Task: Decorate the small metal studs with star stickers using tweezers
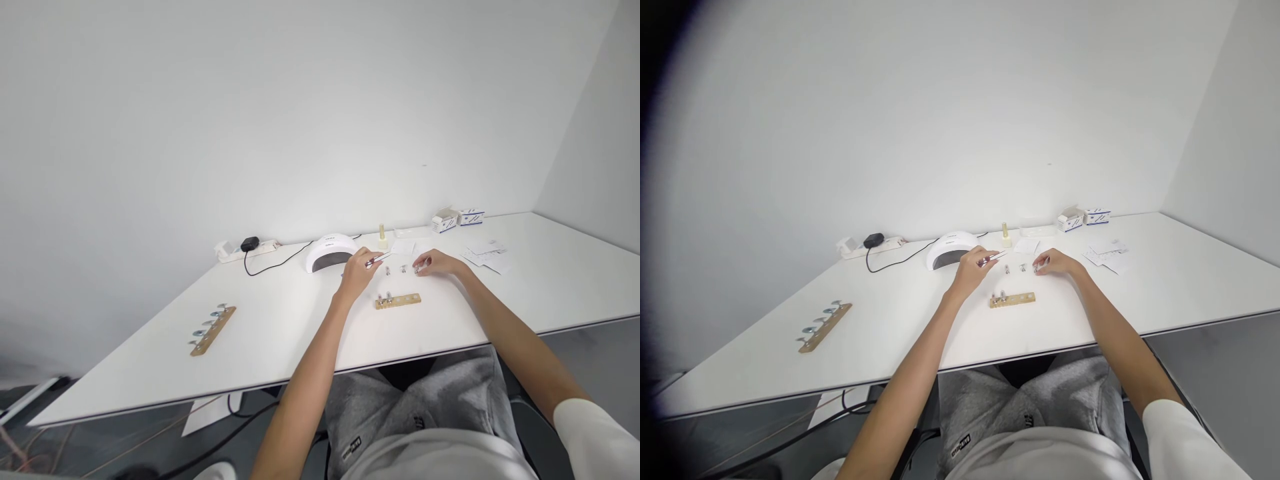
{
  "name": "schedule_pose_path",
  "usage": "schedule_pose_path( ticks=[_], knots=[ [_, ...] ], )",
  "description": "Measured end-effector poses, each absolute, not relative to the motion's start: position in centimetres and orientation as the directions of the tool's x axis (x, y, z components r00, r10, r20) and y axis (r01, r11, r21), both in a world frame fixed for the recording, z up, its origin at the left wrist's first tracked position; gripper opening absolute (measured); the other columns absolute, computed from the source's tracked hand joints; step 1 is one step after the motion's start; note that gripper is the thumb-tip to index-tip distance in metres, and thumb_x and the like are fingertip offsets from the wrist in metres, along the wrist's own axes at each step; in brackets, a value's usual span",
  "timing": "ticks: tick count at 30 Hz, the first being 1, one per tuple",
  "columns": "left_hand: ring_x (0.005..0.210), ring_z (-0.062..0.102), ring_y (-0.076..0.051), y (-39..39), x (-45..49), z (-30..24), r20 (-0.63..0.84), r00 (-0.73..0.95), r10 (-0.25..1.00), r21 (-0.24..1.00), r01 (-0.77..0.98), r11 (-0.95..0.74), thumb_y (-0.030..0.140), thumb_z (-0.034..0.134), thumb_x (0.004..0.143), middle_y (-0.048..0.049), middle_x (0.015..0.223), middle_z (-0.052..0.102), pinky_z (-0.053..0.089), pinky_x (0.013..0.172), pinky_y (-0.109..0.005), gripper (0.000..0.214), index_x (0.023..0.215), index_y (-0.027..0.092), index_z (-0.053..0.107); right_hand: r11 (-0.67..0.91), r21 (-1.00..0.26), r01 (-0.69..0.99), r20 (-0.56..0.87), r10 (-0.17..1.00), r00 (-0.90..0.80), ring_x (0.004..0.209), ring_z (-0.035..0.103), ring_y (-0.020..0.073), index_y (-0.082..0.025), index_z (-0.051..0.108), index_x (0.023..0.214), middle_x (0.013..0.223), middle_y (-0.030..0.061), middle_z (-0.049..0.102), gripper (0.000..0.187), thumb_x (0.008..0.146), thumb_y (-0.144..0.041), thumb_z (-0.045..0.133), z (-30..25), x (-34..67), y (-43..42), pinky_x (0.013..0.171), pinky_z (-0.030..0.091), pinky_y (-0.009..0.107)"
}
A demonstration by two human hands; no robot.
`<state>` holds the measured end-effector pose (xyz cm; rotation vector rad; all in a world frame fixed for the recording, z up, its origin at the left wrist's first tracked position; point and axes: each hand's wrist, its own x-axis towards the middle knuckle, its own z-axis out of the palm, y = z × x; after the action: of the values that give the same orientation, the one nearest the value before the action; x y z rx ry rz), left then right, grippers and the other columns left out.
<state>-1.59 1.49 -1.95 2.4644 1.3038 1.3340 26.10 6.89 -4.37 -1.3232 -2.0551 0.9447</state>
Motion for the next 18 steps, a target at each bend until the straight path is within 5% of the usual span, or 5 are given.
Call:
schedule_pose_path(
  ticks=[7, 18],
  knots=[
    [0.063, 0.051, -0.009, 0.8, -1.4, -1.8, 0.716, 0.299, 0.631, 0.314, 0.67, -0.673, 0.024, 0.057, 0.087, 0.0007, 0.075, 0.054, 0.04, 0.06, -0.021, 0.017, 0.096, 0.023, 0.071, 0.358, -0.733, 0.578, 0.075, 0.887, -0.455, 0.065, 0.048, 0.0142, -0.015, 0.076, 0.08, 0.073, 0.0056, 0.067, 0.033, 0.058, -0.039, 0.074, -4.4, 25.2, 6.7, 0.061, 0.037, 0.025],
    [0.066, 0.054, -0.01, 0.9, -1.2, -2.1, 0.748, 0.304, 0.59, 0.293, 0.646, -0.705, 0.026, 0.058, 0.086, -0.0013, 0.077, 0.057, 0.042, 0.062, -0.022, 0.013, 0.086, 0.019, 0.069, 0.369, -0.803, 0.467, 0.26, 0.923, -0.282, 0.065, 0.06, 0.0161, -0.016, 0.074, 0.068, 0.069, 0.0047, 0.07, 0.016, 0.057, -0.028, 0.072, -5.1, 25.0, 7.6, 0.061, 0.045, 0.025]
  ],
)
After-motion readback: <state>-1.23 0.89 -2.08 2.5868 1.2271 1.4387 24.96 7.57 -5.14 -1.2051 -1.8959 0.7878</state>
